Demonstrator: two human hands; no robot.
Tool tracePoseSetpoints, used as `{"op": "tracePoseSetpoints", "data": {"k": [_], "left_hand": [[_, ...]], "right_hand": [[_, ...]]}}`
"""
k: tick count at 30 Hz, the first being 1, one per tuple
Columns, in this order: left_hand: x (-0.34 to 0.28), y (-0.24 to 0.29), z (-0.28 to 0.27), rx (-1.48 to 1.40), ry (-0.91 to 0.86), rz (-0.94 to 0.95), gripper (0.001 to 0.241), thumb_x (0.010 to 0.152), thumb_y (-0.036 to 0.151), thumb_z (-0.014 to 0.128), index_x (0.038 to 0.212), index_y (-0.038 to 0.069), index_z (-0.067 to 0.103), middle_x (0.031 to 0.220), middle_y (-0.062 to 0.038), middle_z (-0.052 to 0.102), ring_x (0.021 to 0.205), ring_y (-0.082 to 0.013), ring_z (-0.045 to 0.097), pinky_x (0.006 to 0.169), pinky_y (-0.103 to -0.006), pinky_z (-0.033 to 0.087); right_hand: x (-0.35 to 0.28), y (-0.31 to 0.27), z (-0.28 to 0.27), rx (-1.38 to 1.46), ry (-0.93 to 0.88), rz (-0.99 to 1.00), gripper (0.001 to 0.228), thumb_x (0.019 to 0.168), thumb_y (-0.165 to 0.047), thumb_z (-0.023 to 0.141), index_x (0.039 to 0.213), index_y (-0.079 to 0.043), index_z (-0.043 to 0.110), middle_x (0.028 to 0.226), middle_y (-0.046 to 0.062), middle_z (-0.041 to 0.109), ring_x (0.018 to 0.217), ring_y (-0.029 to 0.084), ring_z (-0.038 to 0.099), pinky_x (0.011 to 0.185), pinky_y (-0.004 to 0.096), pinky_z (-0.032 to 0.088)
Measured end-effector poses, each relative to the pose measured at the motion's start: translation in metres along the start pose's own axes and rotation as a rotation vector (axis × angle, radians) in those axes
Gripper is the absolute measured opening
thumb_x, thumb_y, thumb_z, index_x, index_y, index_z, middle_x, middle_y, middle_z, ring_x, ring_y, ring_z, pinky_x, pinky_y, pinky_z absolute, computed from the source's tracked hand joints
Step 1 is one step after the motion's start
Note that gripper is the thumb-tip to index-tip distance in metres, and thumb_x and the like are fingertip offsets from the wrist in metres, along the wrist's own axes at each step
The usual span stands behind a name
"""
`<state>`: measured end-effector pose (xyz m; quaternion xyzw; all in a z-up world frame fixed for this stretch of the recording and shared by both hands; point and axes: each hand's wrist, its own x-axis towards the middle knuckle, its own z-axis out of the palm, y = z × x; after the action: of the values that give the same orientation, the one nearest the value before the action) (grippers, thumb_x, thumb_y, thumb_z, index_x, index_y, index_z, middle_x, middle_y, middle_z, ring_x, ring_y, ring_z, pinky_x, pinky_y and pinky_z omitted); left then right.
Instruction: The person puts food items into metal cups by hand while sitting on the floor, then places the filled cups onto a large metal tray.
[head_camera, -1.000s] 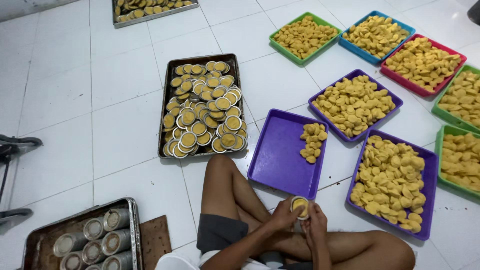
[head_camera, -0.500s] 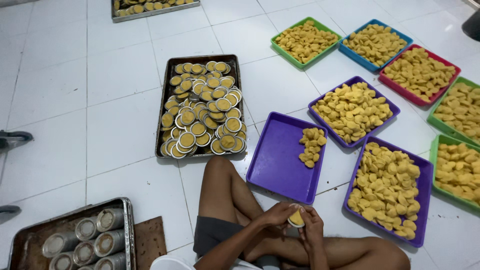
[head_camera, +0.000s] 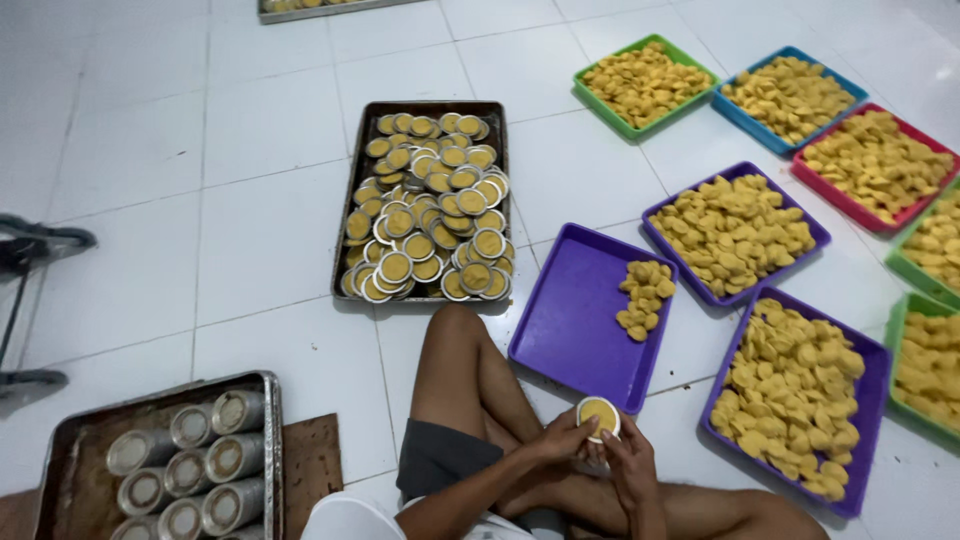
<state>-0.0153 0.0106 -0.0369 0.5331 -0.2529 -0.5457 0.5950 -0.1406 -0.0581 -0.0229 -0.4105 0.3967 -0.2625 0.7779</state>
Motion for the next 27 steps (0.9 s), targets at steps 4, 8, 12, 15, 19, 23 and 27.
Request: {"op": "tracePoseSetpoints", "data": {"k": [4, 8, 12, 15, 19, 23, 27], "left_hand": [[0.009, 0.022, -0.027, 0.159, -0.193, 0.11, 0.04, 0.109, 0.048, 0.05, 0.121, 0.012, 0.063, 0.093, 0.0, 0.07, 0.074, -0.0084, 0.06, 0.063, -0.0227, 0.046], [0.043, 0.064, -0.066, 0.14, 0.271, 0.16, 0.063, 0.101, 0.068, 0.047, 0.102, 0.012, 0.076, 0.059, 0.002, 0.058, 0.055, -0.0077, 0.054, 0.056, -0.0236, 0.042], [0.066, 0.061, -0.062, -0.37, -0.162, 0.372, 0.049, 0.096, 0.031, 0.076, 0.137, 0.011, 0.058, 0.136, -0.012, 0.067, 0.106, -0.0261, 0.072, 0.089, -0.0338, 0.062], [0.079, 0.058, -0.041, 0.535, 0.134, 0.175, 0.059, 0.094, 0.058, 0.06, 0.133, 0.014, 0.064, 0.129, -0.005, 0.07, 0.121, -0.0186, 0.065, 0.106, -0.0326, 0.048], [0.138, 0.026, -0.012, 1.189, 0.027, 0.487, 0.064, 0.079, 0.054, 0.057, 0.129, 0.015, 0.065, 0.14, -0.024, 0.062, 0.129, -0.039, 0.058, 0.115, -0.0452, 0.044], [0.158, 0.018, 0.016, 1.201, 0.087, 0.449, 0.067, 0.082, 0.018, 0.064, 0.145, 0.003, 0.049, 0.145, -0.025, 0.057, 0.132, -0.0428, 0.059, 0.107, -0.051, 0.05], [0.162, 0.025, 0.038, 1.428, 0.277, 0.543, 0.045, 0.1, 0.012, 0.044, 0.144, 0.006, 0.05, 0.149, -0.015, 0.055, 0.131, -0.0382, 0.058, 0.104, -0.0506, 0.051]], "right_hand": [[-0.002, 0.0, 0.002, -0.006, -0.091, -0.049, 0.046, 0.091, -0.008, 0.068, 0.136, 0.003, 0.062, 0.1, 0.017, 0.069, 0.075, 0.021, 0.062, 0.063, 0.03, 0.049], [0.013, 0.009, 0.008, -0.634, 0.208, -0.083, 0.042, 0.081, -0.023, 0.086, 0.119, -0.006, 0.078, 0.099, 0.018, 0.074, 0.092, 0.022, 0.068, 0.084, 0.034, 0.055], [0.059, 0.05, -0.018, -1.331, 0.149, -0.406, 0.06, 0.058, -0.042, 0.08, 0.113, -0.016, 0.078, 0.11, 0.016, 0.073, 0.106, 0.037, 0.067, 0.102, 0.044, 0.049], [0.088, 0.084, -0.024, -1.759, 0.228, -0.088, 0.059, 0.05, -0.031, 0.09, 0.108, -0.036, 0.077, 0.098, 0.005, 0.08, 0.091, 0.029, 0.079, 0.078, 0.039, 0.063], [0.079, 0.096, -0.025, -1.54, 0.298, -0.227, 0.049, 0.057, -0.023, 0.073, 0.106, -0.021, 0.072, 0.099, 0.023, 0.073, 0.085, 0.043, 0.074, 0.079, 0.05, 0.058], [0.085, 0.09, -0.022, -1.484, 0.221, -0.246, 0.043, 0.063, -0.026, 0.074, 0.105, -0.017, 0.075, 0.096, 0.02, 0.076, 0.088, 0.041, 0.075, 0.079, 0.05, 0.059], [0.085, 0.087, -0.031, -1.414, 0.185, -0.235, 0.04, 0.068, -0.028, 0.075, 0.104, -0.012, 0.078, 0.093, 0.016, 0.078, 0.091, 0.04, 0.076, 0.078, 0.049, 0.06]]}}
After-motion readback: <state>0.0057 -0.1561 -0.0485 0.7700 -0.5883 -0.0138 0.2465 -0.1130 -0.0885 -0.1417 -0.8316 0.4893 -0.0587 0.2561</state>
